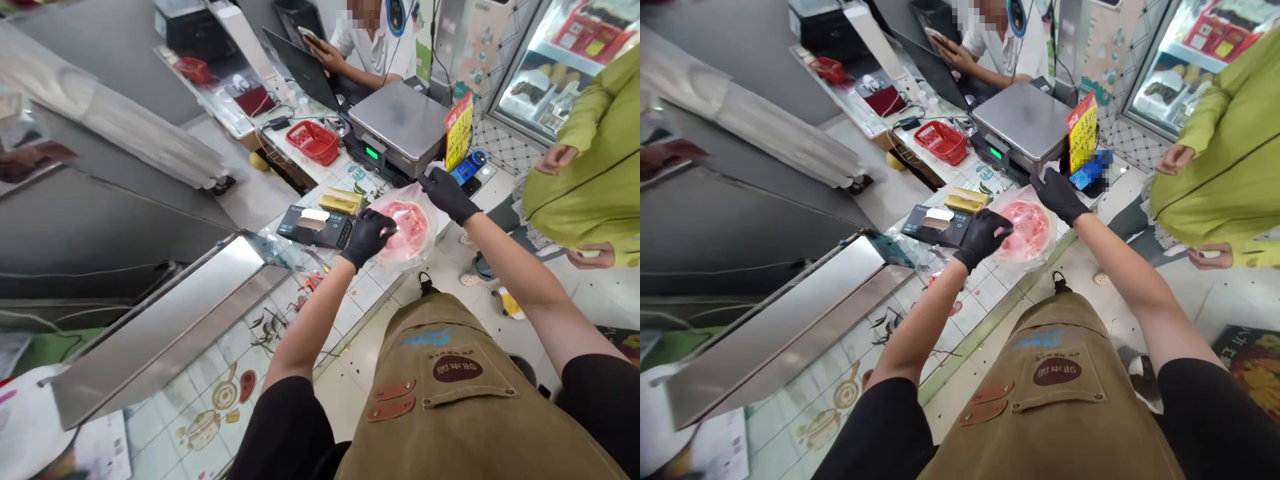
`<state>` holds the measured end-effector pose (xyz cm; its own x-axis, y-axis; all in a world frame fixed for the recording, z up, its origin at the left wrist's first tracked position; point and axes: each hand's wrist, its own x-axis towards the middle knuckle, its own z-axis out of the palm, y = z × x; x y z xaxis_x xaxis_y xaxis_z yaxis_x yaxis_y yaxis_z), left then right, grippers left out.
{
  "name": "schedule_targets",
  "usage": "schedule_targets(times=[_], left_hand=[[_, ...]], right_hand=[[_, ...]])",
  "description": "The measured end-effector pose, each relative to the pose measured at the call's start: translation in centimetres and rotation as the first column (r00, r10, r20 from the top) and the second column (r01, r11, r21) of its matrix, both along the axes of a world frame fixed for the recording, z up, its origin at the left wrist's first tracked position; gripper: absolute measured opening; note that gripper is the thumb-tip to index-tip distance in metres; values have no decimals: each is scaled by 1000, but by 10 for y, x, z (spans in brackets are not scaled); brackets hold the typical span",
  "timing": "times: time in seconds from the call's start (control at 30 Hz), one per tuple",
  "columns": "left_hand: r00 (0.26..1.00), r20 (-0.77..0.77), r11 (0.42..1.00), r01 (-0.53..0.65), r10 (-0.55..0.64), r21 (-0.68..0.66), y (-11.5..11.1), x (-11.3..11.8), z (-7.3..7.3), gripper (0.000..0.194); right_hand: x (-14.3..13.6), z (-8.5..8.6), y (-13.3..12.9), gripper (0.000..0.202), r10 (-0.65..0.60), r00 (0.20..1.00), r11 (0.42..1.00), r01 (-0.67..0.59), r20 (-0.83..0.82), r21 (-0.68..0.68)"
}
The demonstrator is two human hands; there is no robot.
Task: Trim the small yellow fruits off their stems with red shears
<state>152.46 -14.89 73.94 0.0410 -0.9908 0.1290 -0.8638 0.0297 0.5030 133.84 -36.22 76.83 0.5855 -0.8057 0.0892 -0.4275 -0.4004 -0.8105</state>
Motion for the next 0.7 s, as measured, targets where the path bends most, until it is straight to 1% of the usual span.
schedule_targets(times=[0.07, 0.1, 0.13, 0.17, 0.23, 0.3, 0.33, 0.37, 0.4, 0.43, 0.47, 0.53, 0.6, 0.63, 0.67, 0.7], left_hand=[[991, -108, 988, -94, 80, -126, -32, 4, 8, 25], [983, -143, 972, -144, 118, -188, -50, 4, 12, 25], [978, -164, 958, -168, 132, -231, -67, 3, 15, 22], [976, -172, 952, -177, 136, -250, -83, 0, 18, 18], [979, -178, 959, -142, 99, -246, -108, -6, 19, 15], [980, -196, 966, -93, 46, -240, -117, -12, 15, 14], [977, -210, 966, -77, 24, -246, -116, -14, 13, 16], [974, -225, 963, -71, 11, -260, -111, -15, 10, 20], [972, -236, 958, -72, 5, -277, -104, -16, 8, 27], [970, -243, 953, -78, 5, -294, -94, -17, 6, 35], [970, -244, 947, -89, 12, -307, -84, -18, 6, 44], [971, -231, 934, -139, 63, -329, -60, -21, 6, 56], [960, -223, 905, -241, 169, -350, -34, -30, 4, 62], [941, -236, 873, -318, 243, -371, -21, -36, 2, 61], [911, -261, 828, -402, 320, -390, -9, -44, -3, 56], [865, -298, 769, -497, 403, -402, 4, -54, -9, 45]], right_hand=[[4, 14, 5, 47, -41, 997, 999, 38, -60, -37], [4, 21, 7, 46, -54, 994, 997, 50, -90, -52], [3, 27, 11, 45, -63, 990, 996, 55, -123, -68], [0, 33, 16, 43, -60, 985, 995, 47, -160, -85], [-13, 41, 29, 38, -12, 973, 993, -15, -232, -114], [-37, 45, 49, 38, 61, 966, 991, -87, -253, -97], [-52, 44, 61, 41, 86, 970, 993, -101, -227, -54], [-68, 41, 74, 43, 91, 980, 996, -89, -178, 22], [-85, 35, 88, 43, 82, 990, 989, -66, -118, 130], [-102, 25, 103, 43, 68, 996, 959, -48, -62, 278], [-119, 14, 118, 43, 34, 999, 904, -21, -22, 426], [-153, -15, 149, 41, -15, 999, 841, 40, -51, 540], [-189, -47, 180, 35, -75, 988, 762, 144, -134, 631], [-208, -61, 195, 34, -107, 978, 715, 202, -181, 670], [-229, -72, 210, 36, -151, 962, 664, 269, -228, 698], [-252, -81, 225, 37, -198, 942, 607, 336, -272, 720]])
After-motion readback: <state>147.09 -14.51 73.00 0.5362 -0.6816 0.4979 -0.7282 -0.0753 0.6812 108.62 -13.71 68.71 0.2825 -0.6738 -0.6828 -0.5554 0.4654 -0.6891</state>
